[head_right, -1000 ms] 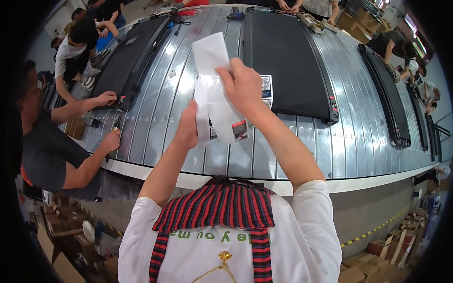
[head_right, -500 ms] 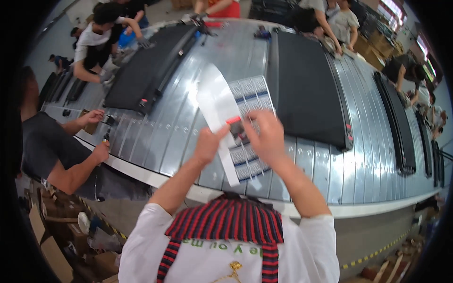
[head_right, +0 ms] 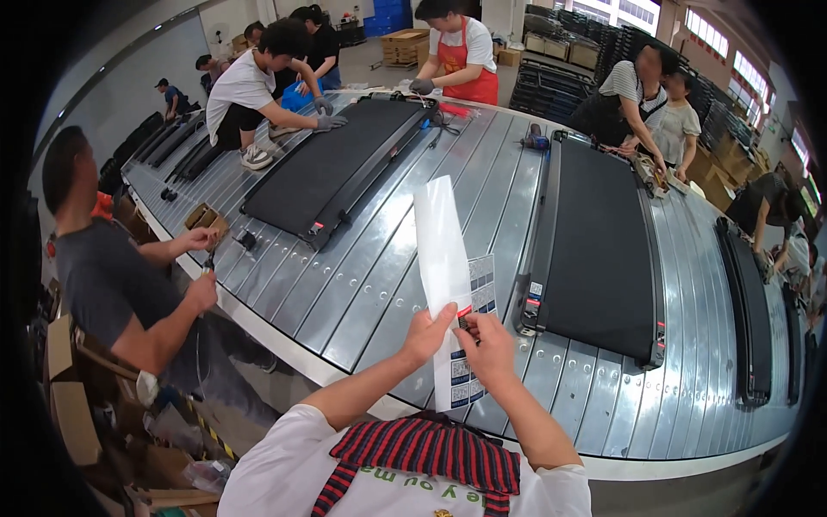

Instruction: Applying stickers and labels to treadmills on a factory assembly line.

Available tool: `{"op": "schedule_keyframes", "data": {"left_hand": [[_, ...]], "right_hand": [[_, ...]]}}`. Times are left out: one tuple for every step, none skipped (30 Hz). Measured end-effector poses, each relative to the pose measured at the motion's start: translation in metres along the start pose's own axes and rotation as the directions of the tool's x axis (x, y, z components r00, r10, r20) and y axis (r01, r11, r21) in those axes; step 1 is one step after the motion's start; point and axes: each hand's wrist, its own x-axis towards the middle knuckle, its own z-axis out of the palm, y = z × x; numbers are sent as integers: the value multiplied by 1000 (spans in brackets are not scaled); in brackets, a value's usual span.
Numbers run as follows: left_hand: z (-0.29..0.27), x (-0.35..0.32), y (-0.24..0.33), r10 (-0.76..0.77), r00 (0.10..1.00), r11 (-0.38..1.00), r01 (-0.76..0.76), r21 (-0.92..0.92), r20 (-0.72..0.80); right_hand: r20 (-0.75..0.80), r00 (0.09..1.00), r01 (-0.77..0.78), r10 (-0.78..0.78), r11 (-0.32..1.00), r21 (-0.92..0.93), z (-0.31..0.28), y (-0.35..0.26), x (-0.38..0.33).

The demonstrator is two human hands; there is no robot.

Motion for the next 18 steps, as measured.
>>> {"op": "schedule_keyframes", "data": {"left_hand": [[1,2,0,5,1000,1000,-5,-1,9],[2,3,-2,19,1000,997,-18,72,-18],[4,4,-4,36,999,989,-31,143,-39],[6,8,-10,85,996,985,-78,157,-42],[4,6,-4,86,996,984,-82,156,-19],[2,3,6,4,1000,972,1,237,-19],[1,3,11,-75,997,945,78,318,-23],[1,4,2,18,999,963,-4,269,-49],[1,5,-2,20,1000,964,-14,266,-20],[1,6,-4,34,999,984,-32,177,-8],[0,6,-5,47,999,995,-47,87,-1],[0,5,-3,58,998,995,-57,79,-8],[-1,4,-4,62,998,995,-63,77,9],[-3,5,-7,79,996,990,-83,116,38],[-4,5,-10,94,993,982,-103,155,65],[-7,4,-10,84,994,983,-95,158,74],[-9,4,-9,81,994,981,-94,172,78],[-11,3,-7,74,994,978,-88,187,78]], "right_hand": [[-7,1000,15,-15,1000,-2,1,2,1],[-37,999,-13,14,1000,28,3,5,1],[-52,999,-16,17,1000,20,6,12,1],[-35,997,-65,67,996,66,9,20,2],[-16,993,-116,118,987,111,11,25,2],[-31,997,-67,70,994,83,7,15,5],[0,997,-78,79,989,128,8,18,7],[34,993,-113,109,986,125,8,20,7],[72,988,-147,139,981,127,9,22,6],[49,988,-152,148,981,116,8,22,5],[48,988,-152,148,985,81,8,20,4],[49,988,-151,148,987,48,8,18,2],[33,988,-153,152,987,41,8,14,1],[35,990,-136,137,991,-15,8,10,0],[42,992,-120,123,990,-69,10,8,-2],[37,990,-133,136,989,-69,13,9,-4],[48,993,-105,108,992,-71,15,10,-5],[62,995,-79,83,994,-71,17,9,-7]]}}
